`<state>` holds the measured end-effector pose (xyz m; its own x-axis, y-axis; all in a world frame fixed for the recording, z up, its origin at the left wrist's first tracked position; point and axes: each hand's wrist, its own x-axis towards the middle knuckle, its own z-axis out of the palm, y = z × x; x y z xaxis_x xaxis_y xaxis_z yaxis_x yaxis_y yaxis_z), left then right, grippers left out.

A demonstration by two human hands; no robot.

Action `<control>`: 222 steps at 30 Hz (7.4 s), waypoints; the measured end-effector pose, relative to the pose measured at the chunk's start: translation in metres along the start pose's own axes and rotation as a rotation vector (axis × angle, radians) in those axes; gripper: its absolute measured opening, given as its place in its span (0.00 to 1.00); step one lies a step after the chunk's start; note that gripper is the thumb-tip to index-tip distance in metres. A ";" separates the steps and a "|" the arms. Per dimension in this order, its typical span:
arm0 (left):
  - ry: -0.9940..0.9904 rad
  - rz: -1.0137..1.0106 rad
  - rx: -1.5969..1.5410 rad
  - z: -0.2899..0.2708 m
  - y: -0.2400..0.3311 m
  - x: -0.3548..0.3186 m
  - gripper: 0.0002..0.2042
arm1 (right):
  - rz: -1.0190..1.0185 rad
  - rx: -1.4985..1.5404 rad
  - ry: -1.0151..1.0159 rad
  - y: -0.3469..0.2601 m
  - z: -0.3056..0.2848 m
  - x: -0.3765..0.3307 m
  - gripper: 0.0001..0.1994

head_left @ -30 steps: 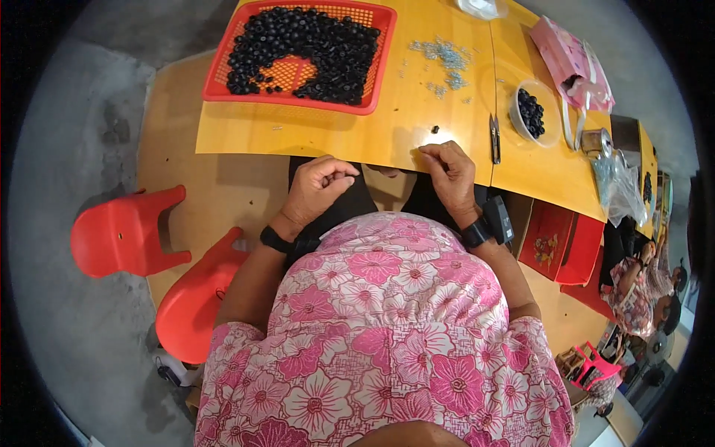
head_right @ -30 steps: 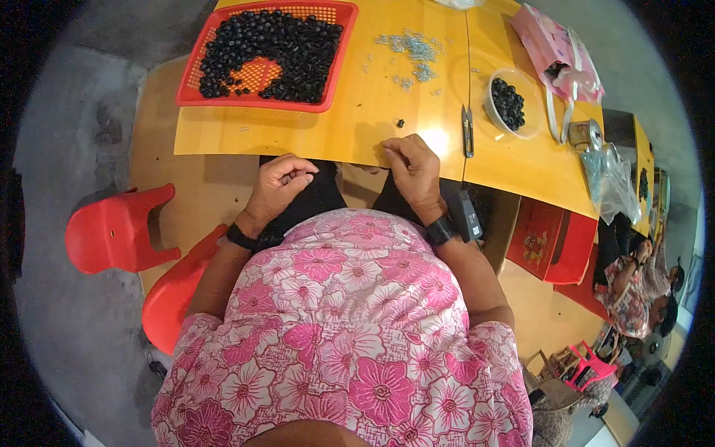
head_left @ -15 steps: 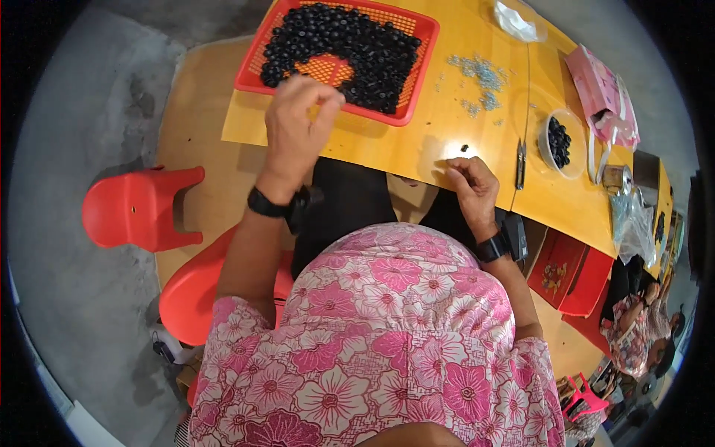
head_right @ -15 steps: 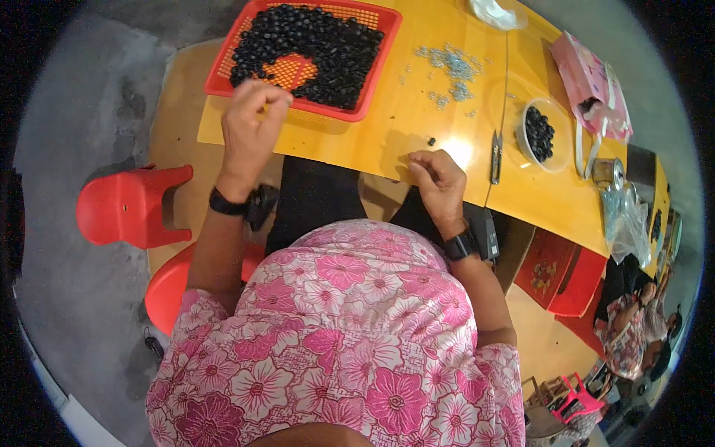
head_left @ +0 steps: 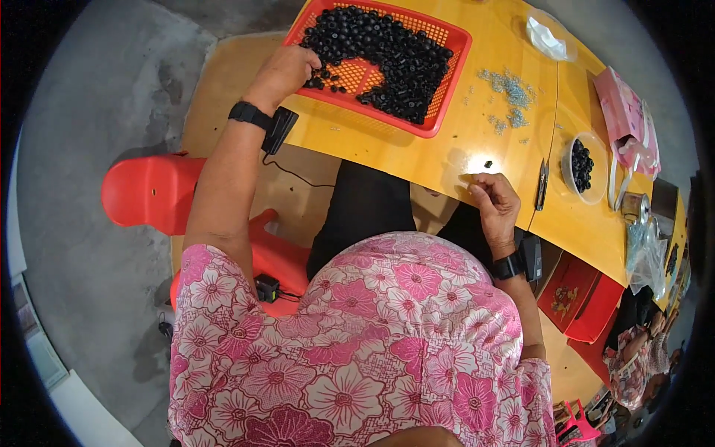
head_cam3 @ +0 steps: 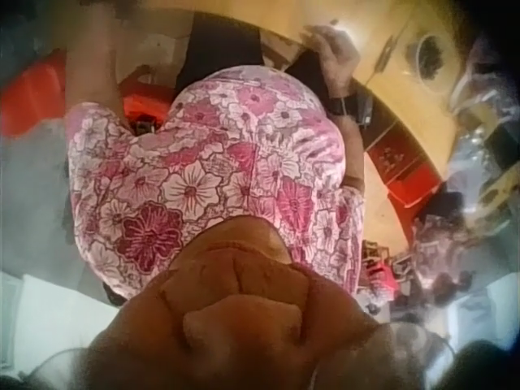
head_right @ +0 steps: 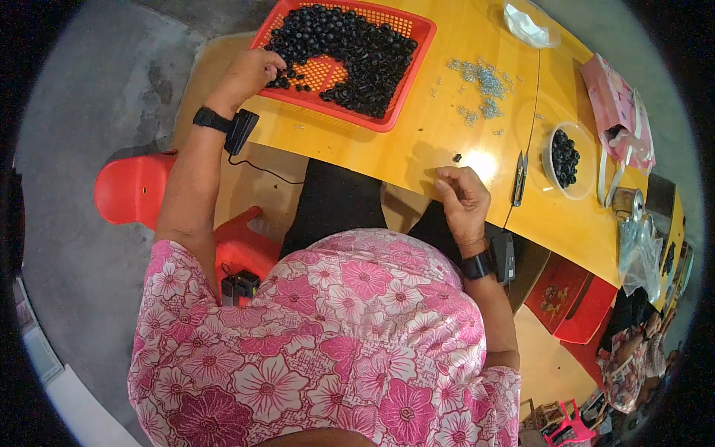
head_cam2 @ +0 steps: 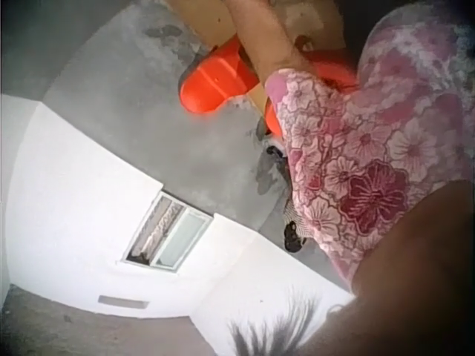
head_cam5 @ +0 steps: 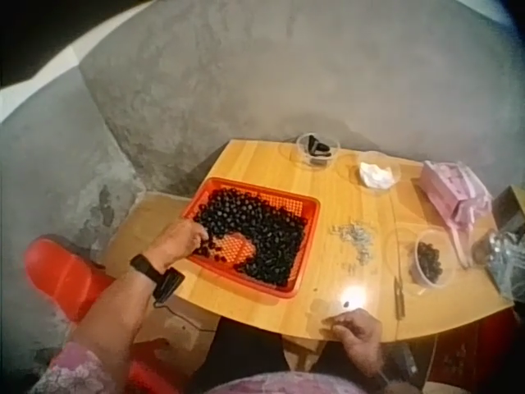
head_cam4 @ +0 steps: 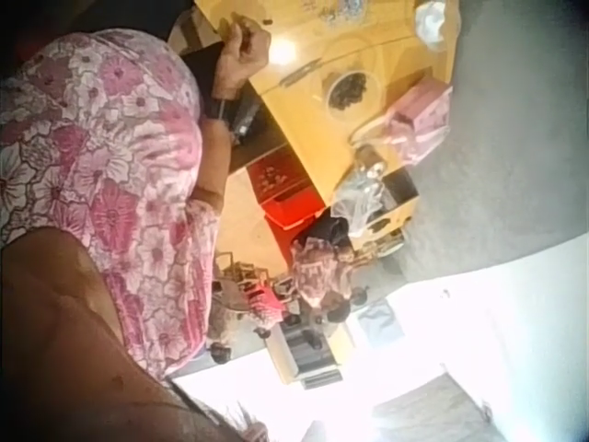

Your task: The person sorts small black plastic components by hand, placing them into a sorting tray.

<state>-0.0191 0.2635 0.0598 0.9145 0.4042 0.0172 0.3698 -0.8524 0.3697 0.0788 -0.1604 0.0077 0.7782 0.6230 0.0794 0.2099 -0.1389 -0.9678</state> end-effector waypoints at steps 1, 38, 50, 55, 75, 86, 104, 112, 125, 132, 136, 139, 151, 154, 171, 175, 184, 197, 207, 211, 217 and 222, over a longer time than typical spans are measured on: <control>-0.011 -0.020 -0.006 0.001 0.000 0.000 0.09 | -0.001 -0.006 0.000 -0.001 0.000 0.000 0.05; -0.401 0.045 -1.970 0.006 0.110 -0.077 0.12 | 0.015 -0.033 0.025 0.010 0.000 -0.003 0.06; -0.657 -0.348 -2.375 0.093 0.175 -0.130 0.11 | -0.145 0.145 0.017 -0.054 0.027 -0.011 0.15; -0.680 -0.421 -2.331 0.107 0.187 -0.139 0.12 | -0.274 -0.067 -0.061 -0.057 0.031 -0.015 0.16; -0.796 -0.347 -2.170 0.121 0.182 -0.143 0.15 | -0.234 0.051 -0.165 -0.030 0.038 -0.014 0.09; -0.913 -0.382 -2.280 0.138 0.159 -0.146 0.13 | -0.248 0.053 -0.293 -0.027 0.042 -0.015 0.10; -0.843 -0.222 -2.231 0.153 0.147 -0.145 0.10 | -0.082 -0.652 0.330 0.017 -0.047 0.056 0.07; -0.818 -0.235 -2.226 0.153 0.147 -0.147 0.10 | 0.101 -0.609 0.393 0.020 -0.051 0.069 0.09; -0.839 -0.247 -2.286 0.156 0.144 -0.146 0.11 | -0.010 -0.423 0.439 0.024 -0.054 0.053 0.07; -0.828 -0.252 -2.290 0.155 0.146 -0.147 0.10 | 0.001 -0.462 0.413 0.028 -0.055 0.059 0.09; -0.830 -0.255 -2.289 0.155 0.145 -0.147 0.11 | -0.015 -0.478 0.402 0.024 -0.053 0.059 0.10; -0.835 -0.248 -2.288 0.155 0.145 -0.147 0.11 | 0.012 -0.510 0.413 0.025 -0.051 0.060 0.09; -0.834 -0.251 -2.275 0.153 0.145 -0.147 0.11 | 0.022 -0.827 0.408 0.016 -0.049 0.071 0.07; -0.820 -0.242 -2.245 0.153 0.146 -0.148 0.11 | 0.030 -0.818 0.418 0.021 -0.051 0.072 0.07; -0.855 -0.227 -2.308 0.156 0.144 -0.147 0.11 | 0.047 -0.955 0.334 0.020 -0.056 0.079 0.08; -0.844 -0.215 -2.295 0.155 0.144 -0.148 0.11 | 0.034 -0.947 0.260 0.021 -0.061 0.083 0.08; -0.805 -0.214 -2.192 0.152 0.147 -0.149 0.12 | 0.066 -0.837 0.303 0.021 -0.063 0.082 0.09; -0.821 -0.219 -2.224 0.153 0.146 -0.147 0.11 | -0.131 -0.514 0.156 0.011 -0.052 0.041 0.07; -0.835 -0.211 -2.237 0.158 0.144 -0.147 0.11 | -0.222 -0.910 0.099 0.012 -0.043 0.035 0.04; -0.827 -0.222 -2.231 0.157 0.146 -0.150 0.11 | -0.341 -1.059 0.069 0.014 -0.039 0.026 0.05; -0.814 -0.255 -2.220 0.161 0.140 -0.155 0.11 | -0.388 -0.921 0.146 0.015 -0.037 0.024 0.06; -0.753 -0.238 -2.236 0.157 0.144 -0.152 0.11 | -0.049 -0.033 0.149 -0.015 -0.023 0.002 0.05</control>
<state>-0.0795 0.0272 -0.0356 0.9677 -0.1788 -0.1778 0.2339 0.8999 0.3680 0.0911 -0.1752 0.0277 0.8451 0.5089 0.1635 0.2673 -0.1374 -0.9538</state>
